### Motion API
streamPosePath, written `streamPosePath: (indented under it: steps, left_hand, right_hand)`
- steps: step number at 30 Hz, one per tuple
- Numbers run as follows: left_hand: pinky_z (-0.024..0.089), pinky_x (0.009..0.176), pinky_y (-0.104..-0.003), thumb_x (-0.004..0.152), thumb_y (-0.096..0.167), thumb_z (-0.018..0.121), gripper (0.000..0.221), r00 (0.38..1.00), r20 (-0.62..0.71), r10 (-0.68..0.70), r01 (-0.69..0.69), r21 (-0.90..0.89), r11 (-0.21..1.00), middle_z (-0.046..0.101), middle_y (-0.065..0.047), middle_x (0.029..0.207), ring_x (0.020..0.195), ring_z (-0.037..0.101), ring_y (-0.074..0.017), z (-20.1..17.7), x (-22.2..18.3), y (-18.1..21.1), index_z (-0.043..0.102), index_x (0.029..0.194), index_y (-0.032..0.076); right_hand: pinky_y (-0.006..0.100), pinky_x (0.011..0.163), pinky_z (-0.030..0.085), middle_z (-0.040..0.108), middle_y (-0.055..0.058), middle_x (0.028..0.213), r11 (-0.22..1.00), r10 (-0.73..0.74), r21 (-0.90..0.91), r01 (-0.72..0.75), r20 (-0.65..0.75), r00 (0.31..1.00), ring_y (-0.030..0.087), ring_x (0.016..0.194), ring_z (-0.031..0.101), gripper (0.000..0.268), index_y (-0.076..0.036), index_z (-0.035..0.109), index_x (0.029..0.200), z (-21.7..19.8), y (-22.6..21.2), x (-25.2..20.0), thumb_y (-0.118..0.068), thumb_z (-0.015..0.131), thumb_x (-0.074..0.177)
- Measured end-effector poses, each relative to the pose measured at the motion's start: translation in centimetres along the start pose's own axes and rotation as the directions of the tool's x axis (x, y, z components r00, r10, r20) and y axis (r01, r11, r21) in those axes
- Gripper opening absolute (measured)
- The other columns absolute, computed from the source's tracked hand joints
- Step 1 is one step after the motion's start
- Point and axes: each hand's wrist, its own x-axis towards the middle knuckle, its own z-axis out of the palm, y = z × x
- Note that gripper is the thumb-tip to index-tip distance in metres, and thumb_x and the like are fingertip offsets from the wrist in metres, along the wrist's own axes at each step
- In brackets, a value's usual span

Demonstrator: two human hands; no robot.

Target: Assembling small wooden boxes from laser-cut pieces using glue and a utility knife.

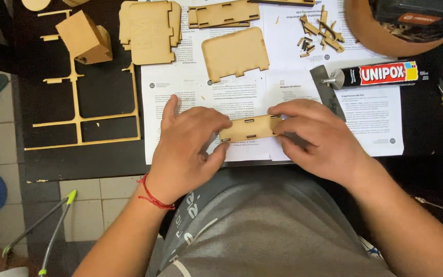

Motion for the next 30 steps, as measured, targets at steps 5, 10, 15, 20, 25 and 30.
streamPosePath:
  steps: [5,10,15,20,25,30]
  left_hand:
    - [0.016,0.113,-0.064,0.084,0.016,0.065,0.022,1.000,0.012,-0.014,0.014,0.029,0.999,0.068,0.000,0.103,0.100,0.064,-0.0233,0.19,0.04,0.15,0.063,0.105,0.013]
    - [0.014,0.113,-0.066,0.085,0.016,0.064,0.021,1.000,0.007,-0.009,0.009,0.038,0.999,0.067,0.000,0.101,0.099,0.064,-0.0232,0.17,0.07,0.22,0.064,0.105,0.013]
    - [0.011,0.113,-0.067,0.084,0.018,0.064,0.021,1.000,0.024,-0.011,0.010,0.056,0.998,0.066,0.000,0.105,0.103,0.062,-0.0224,0.28,0.05,0.18,0.066,0.105,0.014]
    - [0.012,0.113,-0.068,0.085,0.018,0.064,0.018,1.000,0.014,-0.006,0.005,0.063,0.998,0.067,0.001,0.105,0.103,0.062,-0.0216,0.39,0.05,0.21,0.067,0.102,0.015]
    - [0.013,0.112,-0.069,0.084,0.019,0.064,0.016,1.000,0.018,0.006,-0.007,0.067,0.998,0.065,0.002,0.104,0.101,0.061,-0.0219,0.27,0.06,0.37,0.068,0.099,0.015]
    - [0.018,0.111,-0.068,0.084,0.018,0.066,0.019,1.000,-0.011,0.027,-0.026,0.097,0.995,0.064,0.001,0.109,0.102,0.061,-0.0226,0.54,0.04,0.31,0.067,0.103,0.016]
  right_hand:
    - [0.042,0.100,0.048,0.066,0.012,0.124,1.000,0.003,-0.015,-0.002,0.005,1.000,0.031,0.113,0.063,0.012,-0.006,0.066,0.101,0.16,-0.12,0.06,-0.002,0.065,0.090]
    - [0.042,0.101,0.049,0.066,0.012,0.123,0.999,-0.022,-0.025,0.021,-0.009,1.000,0.031,0.113,0.063,0.014,-0.004,0.066,0.104,0.32,-0.04,-0.04,0.000,0.065,0.090]
    - [0.044,0.101,0.049,0.066,0.012,0.122,0.996,-0.037,-0.079,0.036,-0.005,0.999,0.032,0.112,0.063,0.015,-0.003,0.068,0.104,0.53,0.20,-0.14,-0.001,0.064,0.090]
    - [0.045,0.100,0.049,0.065,0.012,0.122,0.995,-0.058,-0.079,0.056,-0.012,0.998,0.033,0.110,0.063,0.016,-0.002,0.067,0.106,0.59,0.27,-0.18,0.000,0.064,0.090]
    - [0.045,0.099,0.050,0.065,0.012,0.121,0.995,-0.051,-0.085,0.051,-0.002,0.999,0.033,0.109,0.063,0.017,-0.002,0.068,0.106,0.68,0.27,-0.17,-0.001,0.063,0.090]
    - [0.047,0.096,0.050,0.064,0.012,0.119,0.992,-0.079,-0.102,0.078,-0.005,0.997,0.035,0.106,0.063,0.017,-0.001,0.067,0.106,0.56,0.11,0.09,0.000,0.062,0.090]
